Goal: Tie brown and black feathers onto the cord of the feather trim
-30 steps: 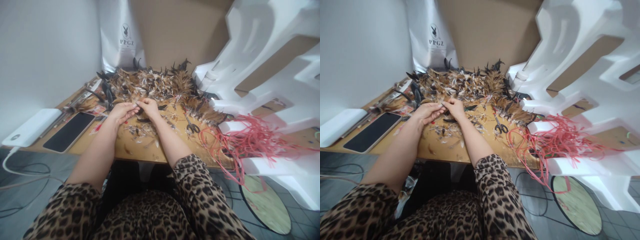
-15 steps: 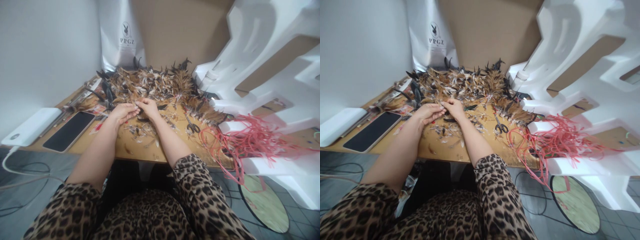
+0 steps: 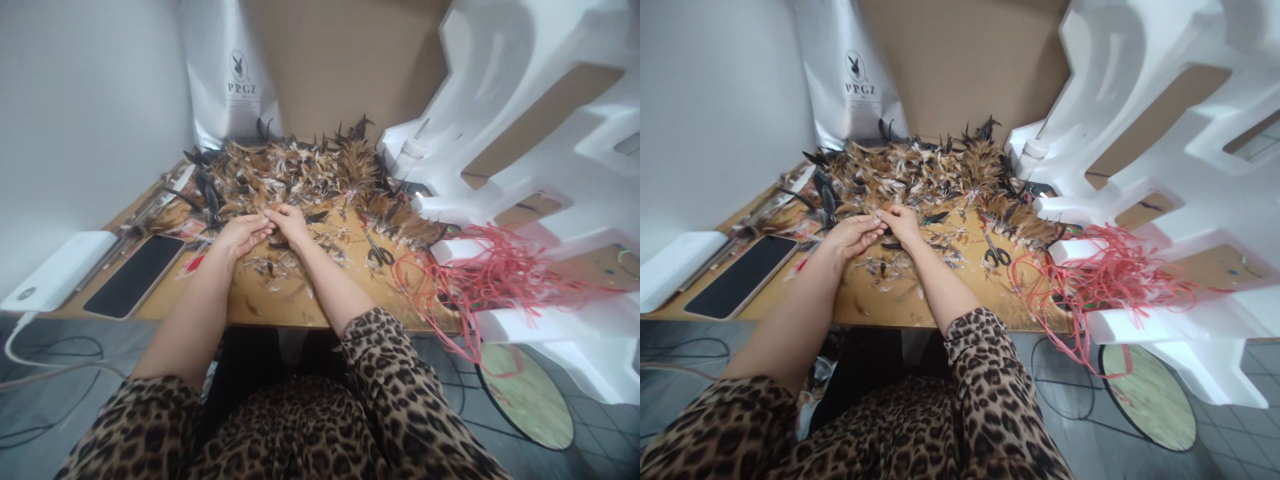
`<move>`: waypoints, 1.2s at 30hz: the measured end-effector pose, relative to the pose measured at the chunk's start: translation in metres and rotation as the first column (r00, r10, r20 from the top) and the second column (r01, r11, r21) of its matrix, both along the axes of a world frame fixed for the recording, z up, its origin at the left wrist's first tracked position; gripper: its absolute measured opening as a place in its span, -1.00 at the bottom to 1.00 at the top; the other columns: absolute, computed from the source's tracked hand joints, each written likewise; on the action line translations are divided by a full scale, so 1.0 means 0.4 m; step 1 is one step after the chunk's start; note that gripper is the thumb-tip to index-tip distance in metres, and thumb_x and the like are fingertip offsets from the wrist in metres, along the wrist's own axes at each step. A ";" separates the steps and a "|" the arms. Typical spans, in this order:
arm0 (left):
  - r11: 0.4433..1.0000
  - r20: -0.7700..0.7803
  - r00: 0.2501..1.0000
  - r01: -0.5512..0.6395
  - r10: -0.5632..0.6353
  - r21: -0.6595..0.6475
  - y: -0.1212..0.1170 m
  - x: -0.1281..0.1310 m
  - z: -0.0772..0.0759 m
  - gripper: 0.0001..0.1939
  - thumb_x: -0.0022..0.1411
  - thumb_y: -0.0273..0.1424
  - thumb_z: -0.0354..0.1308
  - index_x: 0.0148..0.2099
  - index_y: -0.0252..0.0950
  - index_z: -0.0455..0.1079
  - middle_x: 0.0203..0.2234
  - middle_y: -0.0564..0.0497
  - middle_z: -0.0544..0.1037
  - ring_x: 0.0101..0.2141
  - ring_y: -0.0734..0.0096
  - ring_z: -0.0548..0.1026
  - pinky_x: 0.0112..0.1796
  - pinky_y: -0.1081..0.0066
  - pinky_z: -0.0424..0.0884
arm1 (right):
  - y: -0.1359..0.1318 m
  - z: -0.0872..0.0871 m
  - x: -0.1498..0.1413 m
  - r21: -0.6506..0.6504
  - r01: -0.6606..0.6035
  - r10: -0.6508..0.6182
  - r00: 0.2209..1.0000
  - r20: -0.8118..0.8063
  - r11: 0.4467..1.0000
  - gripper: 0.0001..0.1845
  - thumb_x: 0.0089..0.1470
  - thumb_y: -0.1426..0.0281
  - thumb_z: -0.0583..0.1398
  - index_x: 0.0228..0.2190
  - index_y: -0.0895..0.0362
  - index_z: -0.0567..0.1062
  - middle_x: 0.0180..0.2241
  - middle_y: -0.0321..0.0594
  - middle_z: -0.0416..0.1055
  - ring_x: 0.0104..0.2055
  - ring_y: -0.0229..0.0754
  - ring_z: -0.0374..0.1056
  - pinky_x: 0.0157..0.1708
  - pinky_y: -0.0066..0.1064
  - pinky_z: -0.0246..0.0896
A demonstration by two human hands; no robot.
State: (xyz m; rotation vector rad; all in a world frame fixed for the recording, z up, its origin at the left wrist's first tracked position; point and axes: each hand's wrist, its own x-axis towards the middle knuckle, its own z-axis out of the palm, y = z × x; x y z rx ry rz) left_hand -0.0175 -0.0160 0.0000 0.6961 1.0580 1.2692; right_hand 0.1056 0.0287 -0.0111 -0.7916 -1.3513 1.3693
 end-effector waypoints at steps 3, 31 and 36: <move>1.000 -0.072 0.997 -0.002 0.003 0.014 0.000 -0.006 -0.006 -0.93 -0.06 -0.61 0.29 -0.43 -0.48 0.49 -0.58 -0.09 0.55 -0.62 0.60 0.47 -0.56 0.68 0.40 | 0.003 -0.008 0.003 0.022 -0.030 0.028 0.998 0.051 0.999 -0.70 -0.21 0.19 0.29 -0.64 0.17 0.41 -0.65 -0.44 0.27 -0.55 -0.42 0.13 -0.47 -0.55 0.05; 0.981 -0.317 0.930 -0.164 0.188 0.103 0.020 -0.002 -0.025 -0.84 -0.10 -0.40 0.31 -0.47 -0.41 0.47 -0.55 -0.03 0.56 -0.63 0.64 0.41 -0.58 0.63 0.32 | 0.056 0.076 0.151 0.384 0.100 -0.282 0.845 0.455 0.918 -0.83 -0.01 0.38 0.17 -0.41 0.20 0.55 -0.37 -0.24 0.50 -0.31 -0.28 0.37 -0.20 -0.46 0.21; 0.982 -0.268 0.946 -0.161 0.181 0.093 0.020 0.002 -0.024 -0.86 -0.08 -0.42 0.31 -0.47 -0.42 0.46 -0.57 -0.04 0.55 -0.63 0.64 0.41 -0.60 0.64 0.31 | 0.048 0.136 0.331 0.464 -0.173 -0.382 0.362 0.850 0.869 -0.81 -0.01 0.41 0.14 -0.41 0.15 0.58 -0.34 -0.20 0.51 -0.26 -0.20 0.36 -0.22 -0.40 0.12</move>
